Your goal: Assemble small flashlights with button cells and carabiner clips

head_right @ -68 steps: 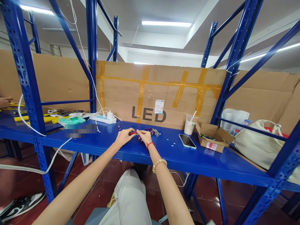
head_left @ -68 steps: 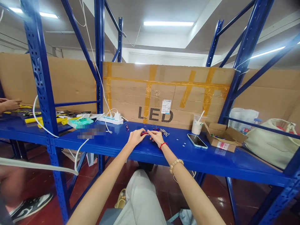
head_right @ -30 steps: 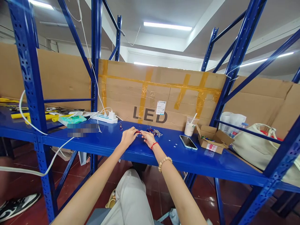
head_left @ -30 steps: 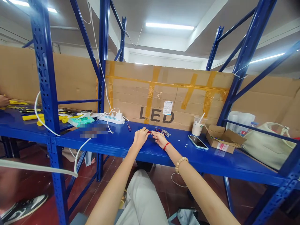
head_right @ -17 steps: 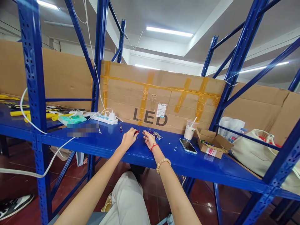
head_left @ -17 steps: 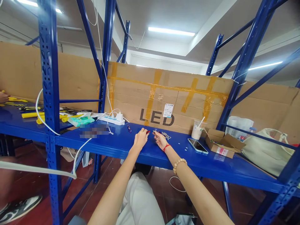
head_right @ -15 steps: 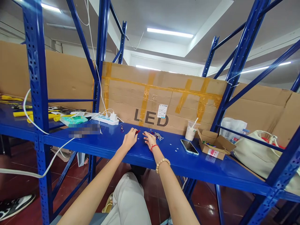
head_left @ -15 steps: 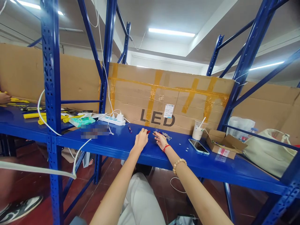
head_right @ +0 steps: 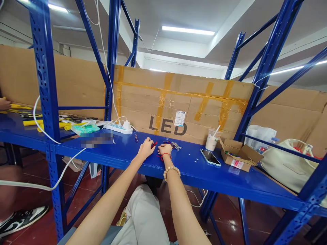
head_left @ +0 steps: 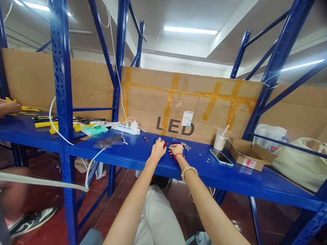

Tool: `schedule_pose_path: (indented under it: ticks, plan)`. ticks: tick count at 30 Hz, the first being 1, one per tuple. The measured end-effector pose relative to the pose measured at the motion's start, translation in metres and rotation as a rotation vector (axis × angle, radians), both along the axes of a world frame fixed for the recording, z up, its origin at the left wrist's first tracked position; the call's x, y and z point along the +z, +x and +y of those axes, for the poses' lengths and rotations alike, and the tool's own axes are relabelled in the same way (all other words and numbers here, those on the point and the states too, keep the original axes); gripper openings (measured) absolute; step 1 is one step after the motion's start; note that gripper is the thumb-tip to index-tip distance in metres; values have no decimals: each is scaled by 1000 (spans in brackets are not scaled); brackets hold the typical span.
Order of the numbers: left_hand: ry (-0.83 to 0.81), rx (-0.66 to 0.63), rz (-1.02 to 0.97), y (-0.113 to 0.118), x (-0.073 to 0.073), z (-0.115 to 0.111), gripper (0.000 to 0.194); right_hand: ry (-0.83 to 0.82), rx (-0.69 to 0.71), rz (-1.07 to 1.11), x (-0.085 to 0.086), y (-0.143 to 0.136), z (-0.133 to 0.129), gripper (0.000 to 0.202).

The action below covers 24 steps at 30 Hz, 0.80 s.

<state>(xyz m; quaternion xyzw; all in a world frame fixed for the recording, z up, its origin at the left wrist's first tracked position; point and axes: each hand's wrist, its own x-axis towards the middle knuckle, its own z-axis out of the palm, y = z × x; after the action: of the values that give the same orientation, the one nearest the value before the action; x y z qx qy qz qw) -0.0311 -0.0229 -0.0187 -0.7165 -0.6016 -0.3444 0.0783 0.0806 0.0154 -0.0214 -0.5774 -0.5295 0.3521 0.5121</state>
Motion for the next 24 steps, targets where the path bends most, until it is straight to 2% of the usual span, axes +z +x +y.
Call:
schedule_pose_path:
  ticks: [5,11,14,20,24]
  plan:
    - [48,-13,-14,0,2,0,15,-90,60,17,3,0,-3,29]
    - [115,-94,20,0,6,-7,21,-6,138,150,11,9,-13,25]
    - [121,-111,33,0,6,-7,23,43,188,233,12,14,-17,33]
    - [103,-131,45,0,7,-4,26,61,338,263,10,15,-20,31]
    - [75,-118,53,0,9,-8,30,101,324,289,10,15,-17,26]
